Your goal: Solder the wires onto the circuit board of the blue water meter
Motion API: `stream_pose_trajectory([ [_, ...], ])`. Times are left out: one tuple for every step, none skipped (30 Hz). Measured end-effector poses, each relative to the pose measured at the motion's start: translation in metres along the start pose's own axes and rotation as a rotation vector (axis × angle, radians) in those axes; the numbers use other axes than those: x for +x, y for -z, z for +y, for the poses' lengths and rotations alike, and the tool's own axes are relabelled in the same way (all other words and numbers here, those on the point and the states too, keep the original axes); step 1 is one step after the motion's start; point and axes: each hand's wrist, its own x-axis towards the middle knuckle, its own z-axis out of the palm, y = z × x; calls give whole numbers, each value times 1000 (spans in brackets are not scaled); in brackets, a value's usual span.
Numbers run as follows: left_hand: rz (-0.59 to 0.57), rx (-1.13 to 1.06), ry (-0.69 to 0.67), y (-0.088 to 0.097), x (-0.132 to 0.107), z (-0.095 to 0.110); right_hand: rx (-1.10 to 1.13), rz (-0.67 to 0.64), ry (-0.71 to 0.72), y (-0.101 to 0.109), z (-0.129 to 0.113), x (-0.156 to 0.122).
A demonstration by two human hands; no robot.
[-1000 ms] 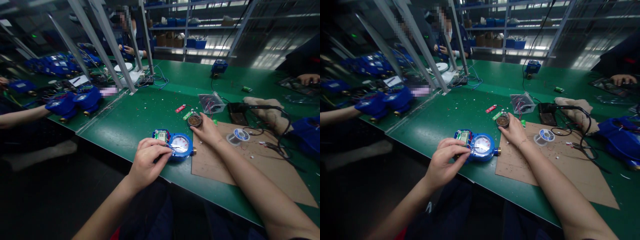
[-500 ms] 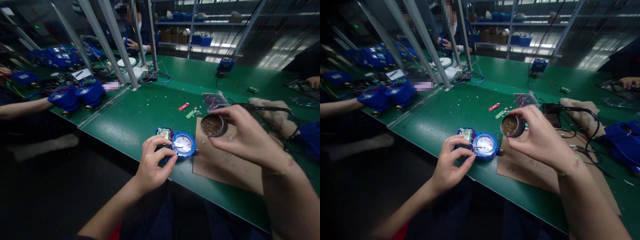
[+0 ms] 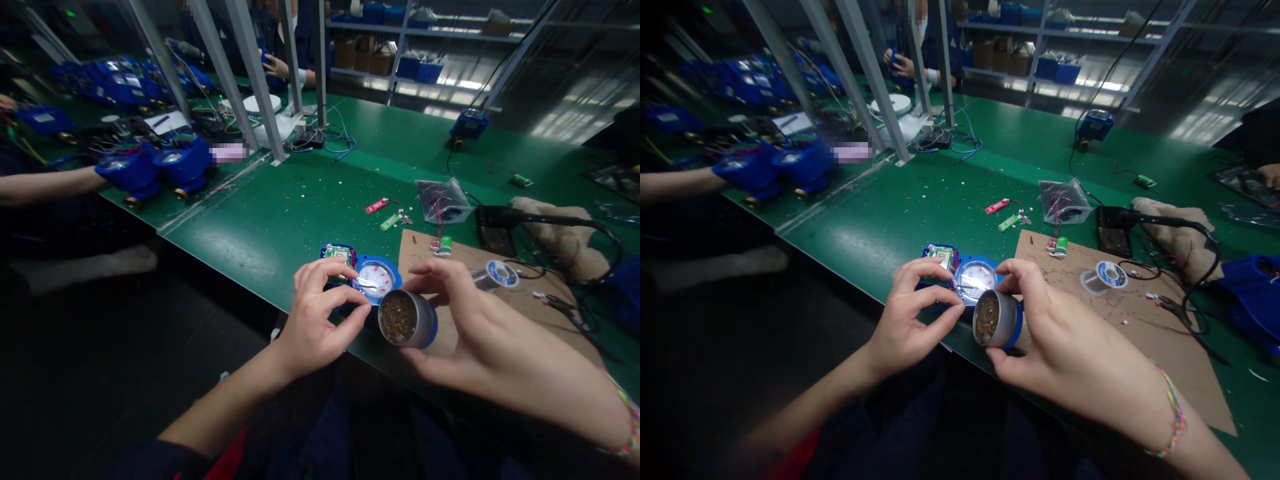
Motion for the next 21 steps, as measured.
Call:
stream_pose_trajectory([
  [-3,3,-3,0,0,0,23,-5,-3,-2,-1,1],
  [-4,7,-8,0,1,0,43,-7,-7,-3,-2,2],
  [-7,11,-15,1,1,-1,60,-4,-6,-5,-3,3],
  [-12,15,-20,1,1,-1,75,1,-1,-7,-2,4],
  [-20,19,-23,2,2,-1,86,6,8,-9,-2,4],
  [-29,21,-24,3,2,-2,93,7,17,-11,-2,4],
  [-38,22,-24,3,3,-2,96,8,24,-13,-1,4],
  [-45,24,-23,4,3,-2,96,8,30,-14,-1,5],
  [-50,24,-24,4,4,-2,93,6,34,-15,-1,5],
  [-53,23,-26,5,4,-2,90,7,36,-16,-1,5],
  [-54,23,-31,5,4,-2,87,11,35,-17,-1,5],
  [-54,24,-37,5,4,-2,85,14,33,-18,-1,5],
  [-58,25,-42,5,4,-2,86,16,33,-18,-2,5],
  [-62,24,-46,5,4,-3,88,15,31,-18,-2,5],
  [-63,22,-45,5,4,-3,93,13,29,-18,-3,6],
  [-63,16,-40,6,4,-3,96,11,28,-17,-3,6],
  [-61,5,-34,6,4,-4,94,4,24,-15,-3,6],
  [-59,-8,-26,7,4,-5,87,2,20,-13,-3,6],
  [-55,-20,-19,7,5,-5,75,1,12,-10,-3,5],
  [-52,-29,-16,7,5,-6,55,1,4,-7,-2,5],
  [-52,-35,-14,8,5,-6,32,4,-4,-4,0,4],
])
